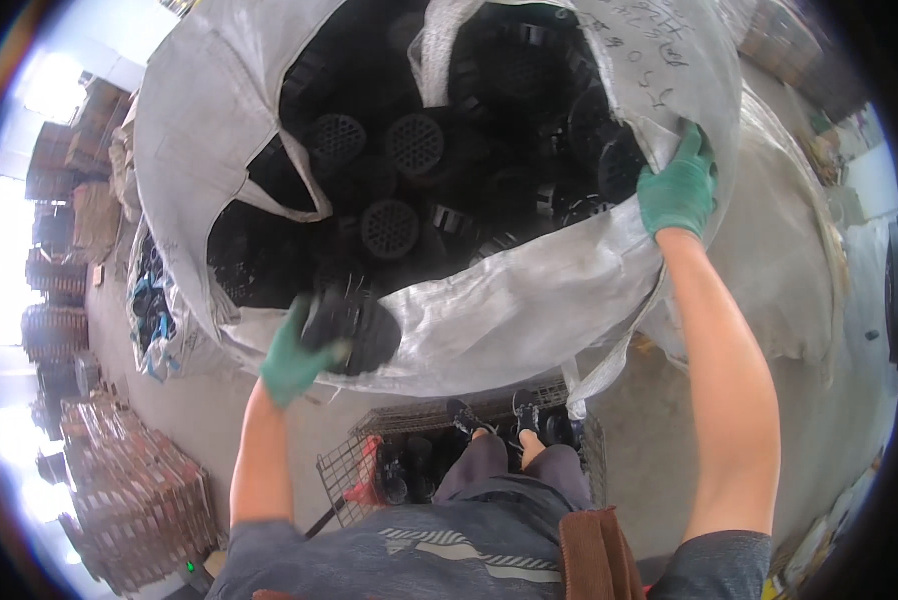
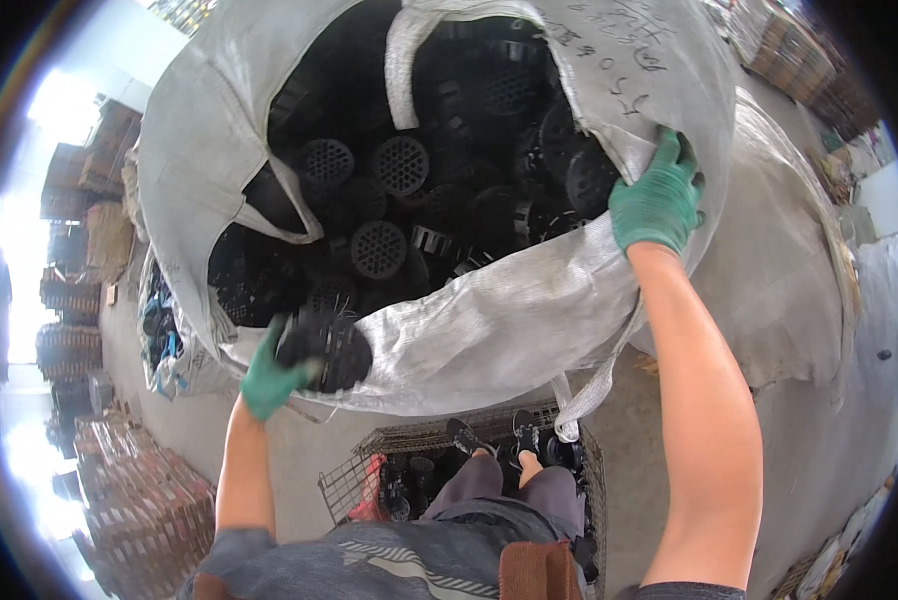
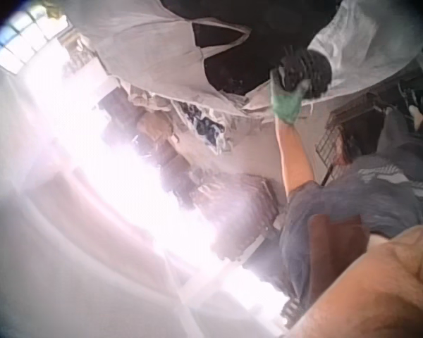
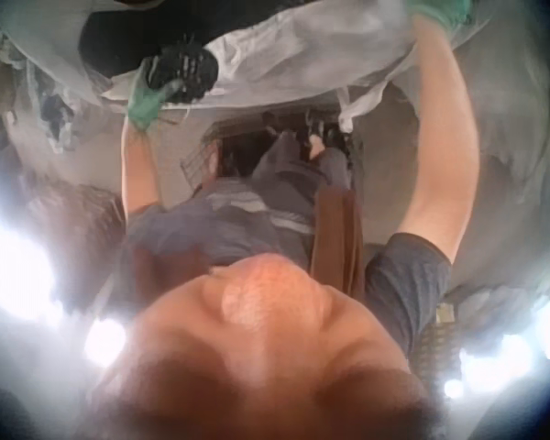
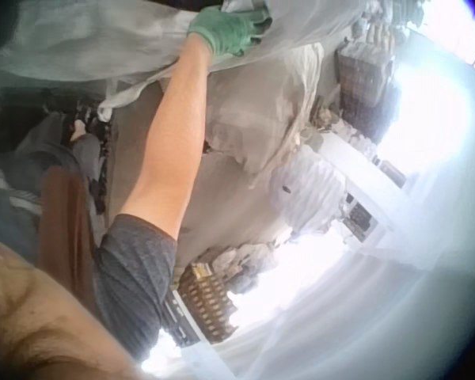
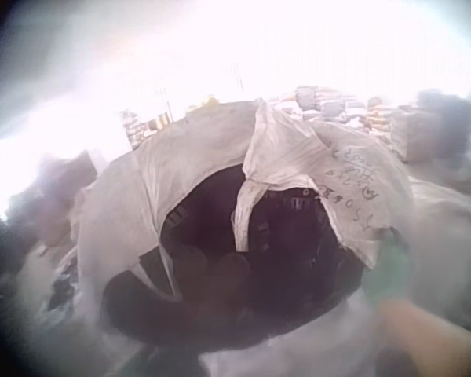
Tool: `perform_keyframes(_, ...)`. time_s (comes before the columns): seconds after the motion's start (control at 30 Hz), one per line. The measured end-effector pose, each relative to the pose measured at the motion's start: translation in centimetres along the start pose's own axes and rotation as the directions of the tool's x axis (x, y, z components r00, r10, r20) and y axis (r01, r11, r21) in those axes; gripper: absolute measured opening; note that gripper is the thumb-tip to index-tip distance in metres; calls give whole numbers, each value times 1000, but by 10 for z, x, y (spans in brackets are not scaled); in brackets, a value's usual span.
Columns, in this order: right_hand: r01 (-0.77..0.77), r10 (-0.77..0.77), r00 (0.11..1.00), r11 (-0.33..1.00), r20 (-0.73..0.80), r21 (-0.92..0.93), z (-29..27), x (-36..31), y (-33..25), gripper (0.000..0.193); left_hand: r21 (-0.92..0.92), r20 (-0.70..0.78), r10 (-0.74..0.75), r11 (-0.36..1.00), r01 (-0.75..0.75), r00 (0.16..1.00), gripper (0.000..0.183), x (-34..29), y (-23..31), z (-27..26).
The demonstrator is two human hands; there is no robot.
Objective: The person pulls a pallet truck carrying a wire container over to a large bulk bag. The person then removes plastic parts from the bulk bag and places them into the wire container by hand.
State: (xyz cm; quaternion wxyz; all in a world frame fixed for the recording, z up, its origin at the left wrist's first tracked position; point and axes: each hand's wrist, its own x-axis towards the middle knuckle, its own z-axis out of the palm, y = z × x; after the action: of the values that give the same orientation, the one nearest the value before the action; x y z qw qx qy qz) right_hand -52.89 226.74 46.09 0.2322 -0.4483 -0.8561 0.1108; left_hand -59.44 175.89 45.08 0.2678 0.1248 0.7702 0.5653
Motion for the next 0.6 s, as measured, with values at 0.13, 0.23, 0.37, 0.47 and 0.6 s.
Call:
perform_keyframes(0.13,16,-16,1000,999,-7,34,2,2,-7,81,360,169,-671,724,589,721,84,-152,-58,-48)
perform_keyframes(0.23,12,-12,1000,1000,-8,16,0,0,-7,80,884,227,-911,340,320,343,64,-209,-139,-23)
perform_keyframes(0.37,12,-13,999,1000,-29,-6,-2,5,2,80,400,239,-484,839,369,842,56,-143,-149,6)
perform_keyframes(0.47,17,-17,999,1000,-31,-10,-1,5,1,81,-30,269,-63,997,73,961,54,-9,-10,54)
perform_keyframes(0.6,6,-6,1000,1000,-16,18,-5,4,0,80,653,306,282,634,-415,910,81,174,54,120)
